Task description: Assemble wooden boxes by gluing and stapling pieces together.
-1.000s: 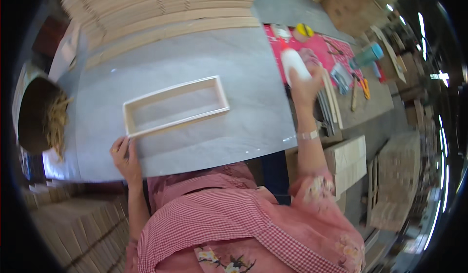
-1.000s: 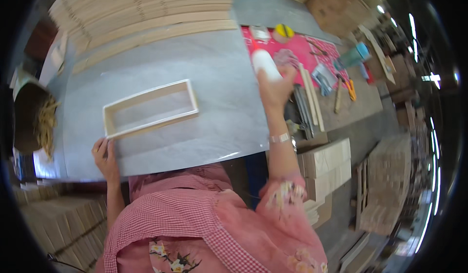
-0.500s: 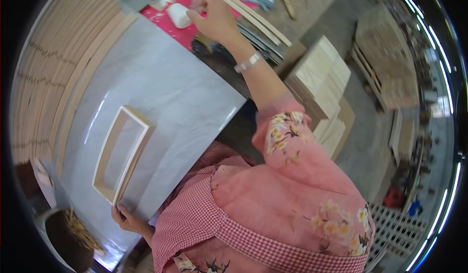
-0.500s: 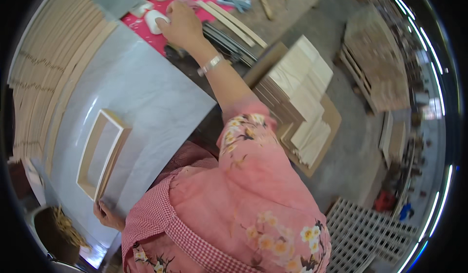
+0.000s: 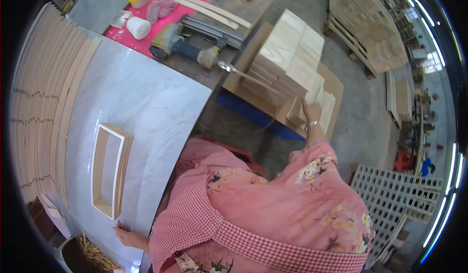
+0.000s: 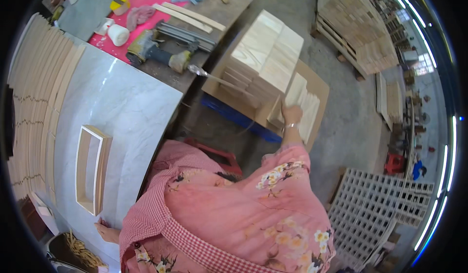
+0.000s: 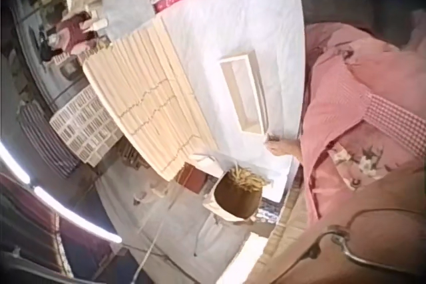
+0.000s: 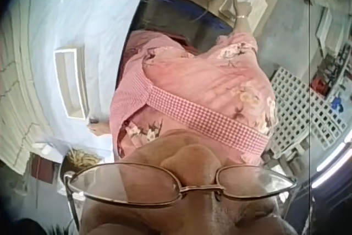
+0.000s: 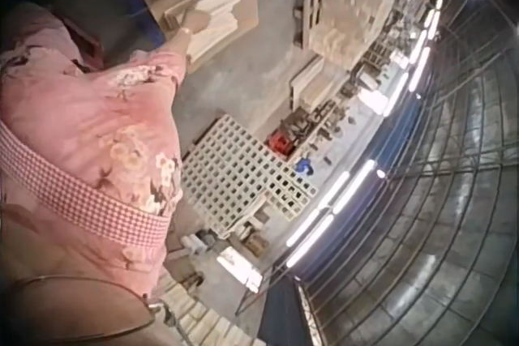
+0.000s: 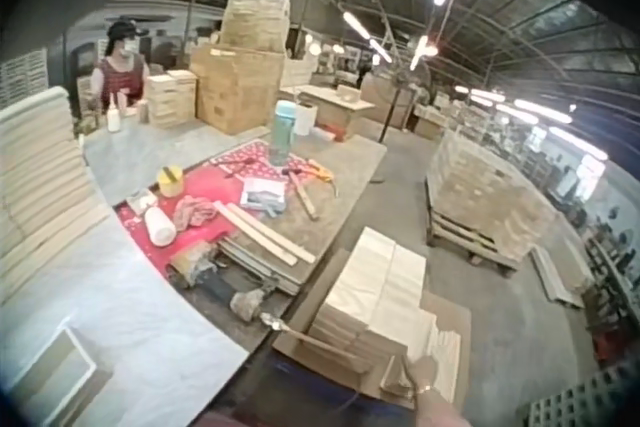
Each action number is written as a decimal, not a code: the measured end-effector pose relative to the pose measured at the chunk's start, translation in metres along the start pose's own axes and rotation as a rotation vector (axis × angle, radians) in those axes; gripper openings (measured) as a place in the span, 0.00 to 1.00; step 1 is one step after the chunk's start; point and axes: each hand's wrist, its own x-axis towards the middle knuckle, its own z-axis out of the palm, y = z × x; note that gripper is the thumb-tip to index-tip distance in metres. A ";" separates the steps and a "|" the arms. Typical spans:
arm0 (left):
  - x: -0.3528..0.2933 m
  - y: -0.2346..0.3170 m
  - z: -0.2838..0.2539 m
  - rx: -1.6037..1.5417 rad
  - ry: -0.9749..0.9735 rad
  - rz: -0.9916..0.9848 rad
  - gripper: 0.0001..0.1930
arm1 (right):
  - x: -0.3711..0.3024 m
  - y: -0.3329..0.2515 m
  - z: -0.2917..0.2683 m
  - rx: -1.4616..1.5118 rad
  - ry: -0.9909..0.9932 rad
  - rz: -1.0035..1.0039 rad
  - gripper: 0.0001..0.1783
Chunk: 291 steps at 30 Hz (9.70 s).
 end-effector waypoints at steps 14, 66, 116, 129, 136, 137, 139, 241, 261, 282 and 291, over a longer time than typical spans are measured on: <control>0.012 -0.039 -0.029 -0.255 0.117 -0.062 0.23 | -0.048 -0.011 -0.008 0.260 0.204 0.072 0.30; -0.029 0.016 -0.027 -0.241 -0.037 0.305 0.13 | -0.403 -0.466 -0.237 0.324 -0.521 -2.394 0.42; -0.012 0.040 -0.008 0.127 -0.027 0.475 0.07 | -0.362 -0.444 -0.161 0.498 -0.578 -1.982 0.02; -0.018 0.032 -0.025 0.212 -0.140 0.604 0.02 | -0.348 -0.432 -0.152 0.594 -0.605 -2.036 0.02; -0.036 0.026 -0.032 0.006 -0.066 0.300 0.07 | -0.237 -0.467 -0.172 0.747 -0.396 -1.576 0.08; -0.033 0.013 -0.037 -0.056 -0.024 0.223 0.07 | -0.188 -0.475 -0.171 0.696 -0.208 -1.488 0.10; -0.027 -0.009 -0.049 -0.129 0.000 0.151 0.08 | -0.094 -0.474 -0.153 0.636 -0.006 -1.381 0.11; 0.055 0.078 0.007 -0.361 -0.193 -0.122 0.12 | -0.394 -0.514 -0.149 0.686 -1.009 -1.601 0.05; 0.036 0.066 -0.003 -0.329 -0.200 -0.107 0.15 | -0.377 -0.475 -0.146 0.692 -0.777 -1.616 0.10; 0.023 0.068 0.000 -0.432 -0.198 -0.188 0.15 | -0.396 -0.455 -0.149 0.605 -0.471 -1.776 0.07; 0.027 0.065 0.003 0.156 -0.065 0.333 0.21 | -0.397 -0.451 -0.147 0.704 -0.569 -1.647 0.08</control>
